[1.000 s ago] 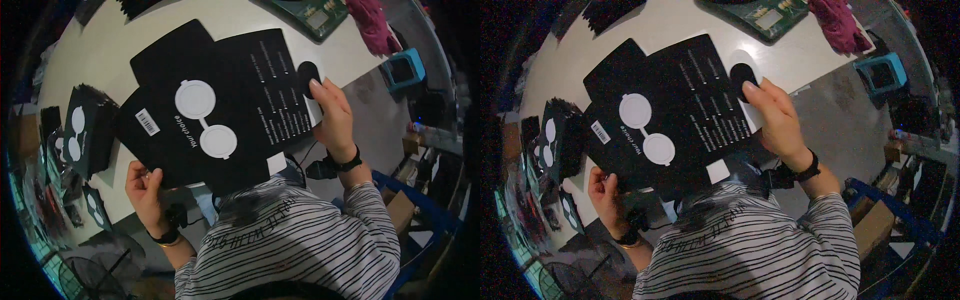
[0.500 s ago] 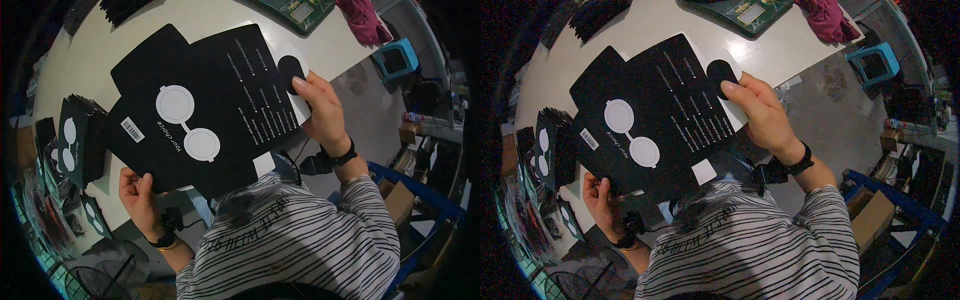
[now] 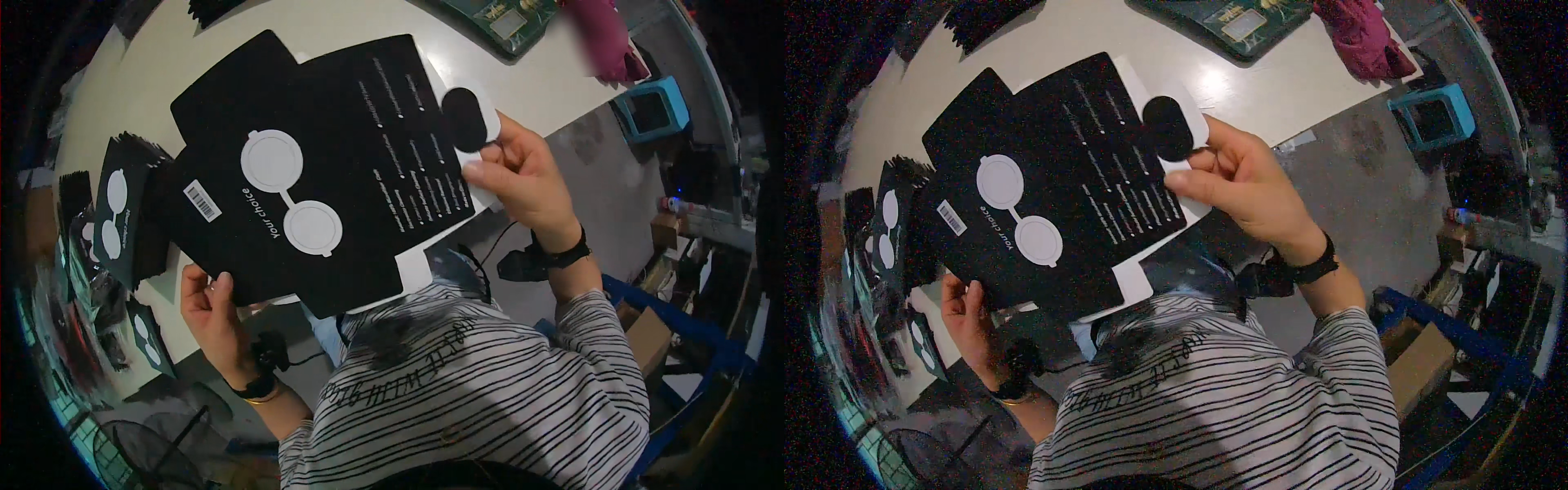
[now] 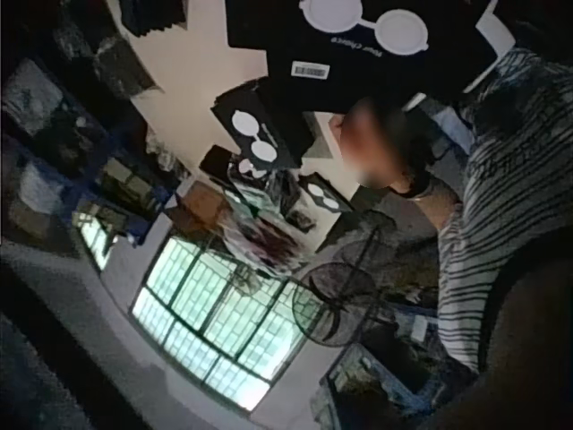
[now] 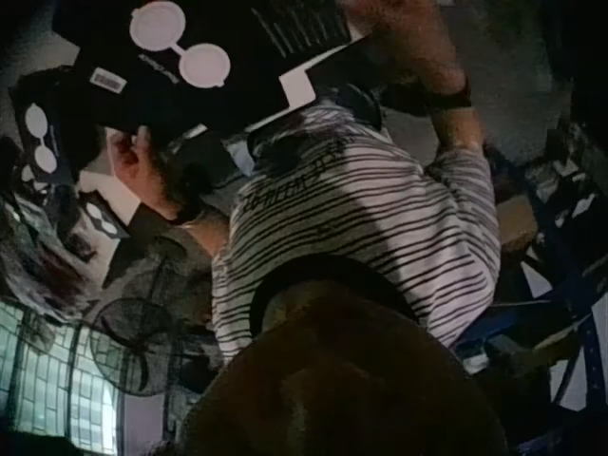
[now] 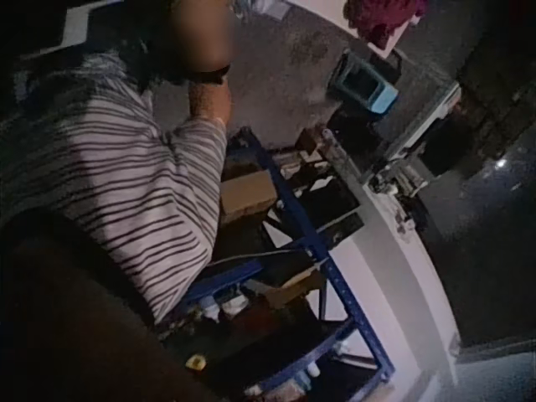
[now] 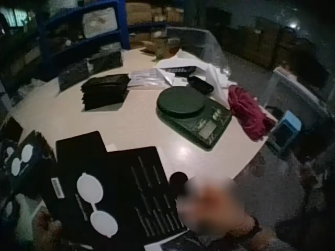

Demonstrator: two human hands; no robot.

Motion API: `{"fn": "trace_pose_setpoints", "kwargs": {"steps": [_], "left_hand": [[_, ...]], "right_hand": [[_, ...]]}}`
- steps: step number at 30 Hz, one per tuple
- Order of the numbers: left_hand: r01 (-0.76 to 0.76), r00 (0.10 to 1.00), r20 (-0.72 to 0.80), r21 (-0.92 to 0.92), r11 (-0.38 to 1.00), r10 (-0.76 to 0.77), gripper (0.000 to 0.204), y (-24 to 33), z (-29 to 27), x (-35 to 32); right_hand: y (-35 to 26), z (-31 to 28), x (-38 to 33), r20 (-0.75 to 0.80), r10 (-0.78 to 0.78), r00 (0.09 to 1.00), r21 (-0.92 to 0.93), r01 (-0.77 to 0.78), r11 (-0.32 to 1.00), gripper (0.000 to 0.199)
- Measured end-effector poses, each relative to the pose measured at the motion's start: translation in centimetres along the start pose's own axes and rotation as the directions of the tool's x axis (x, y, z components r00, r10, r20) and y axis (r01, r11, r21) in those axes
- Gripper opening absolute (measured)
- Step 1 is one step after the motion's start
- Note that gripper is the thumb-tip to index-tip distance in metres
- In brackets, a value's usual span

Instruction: Inspecting and wiping down cardboard packaging folders with a pink cloth on a work table.

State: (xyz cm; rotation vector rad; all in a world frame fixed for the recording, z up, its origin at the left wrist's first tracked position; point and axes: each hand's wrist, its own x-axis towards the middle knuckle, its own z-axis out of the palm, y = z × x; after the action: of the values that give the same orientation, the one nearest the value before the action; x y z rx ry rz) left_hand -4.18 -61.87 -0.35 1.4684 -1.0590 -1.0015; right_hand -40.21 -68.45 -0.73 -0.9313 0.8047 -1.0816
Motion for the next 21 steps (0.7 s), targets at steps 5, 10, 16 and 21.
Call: {"fn": "trace_pose_setpoints", "kwargs": {"steps": [5,10,16,21], "left_hand": [[-0.039,0.973,-0.223,0.060,0.997,0.052,0.025,0.4,-3.9,-1.1],[-0.121,0.928,-0.350,0.049,0.991,0.131,0.041,-1.0,-11.9,-3.2],[-0.245,0.784,-0.528,0.220,0.944,0.326,0.036,-2.5,-17.4,-5.1],[-0.170,0.765,-0.548,0.337,0.926,0.339,0.044,-3.5,-20.4,-5.3]], "right_hand": [[0.0,-2.2,-0.5,-0.003,-0.006,1.000,-0.106,0.006,0.994,0.047],[0.4,-3.6,-0.6,-0.215,-0.315,0.924,-0.102,0.299,0.949,0.040],[-2.3,-3.3,-1.1,0.123,-0.846,0.519,-0.794,0.562,0.230,0.025],[-1.5,-1.3,0.6,0.627,-0.448,0.638,-0.763,0.619,-0.186,0.031]]}}
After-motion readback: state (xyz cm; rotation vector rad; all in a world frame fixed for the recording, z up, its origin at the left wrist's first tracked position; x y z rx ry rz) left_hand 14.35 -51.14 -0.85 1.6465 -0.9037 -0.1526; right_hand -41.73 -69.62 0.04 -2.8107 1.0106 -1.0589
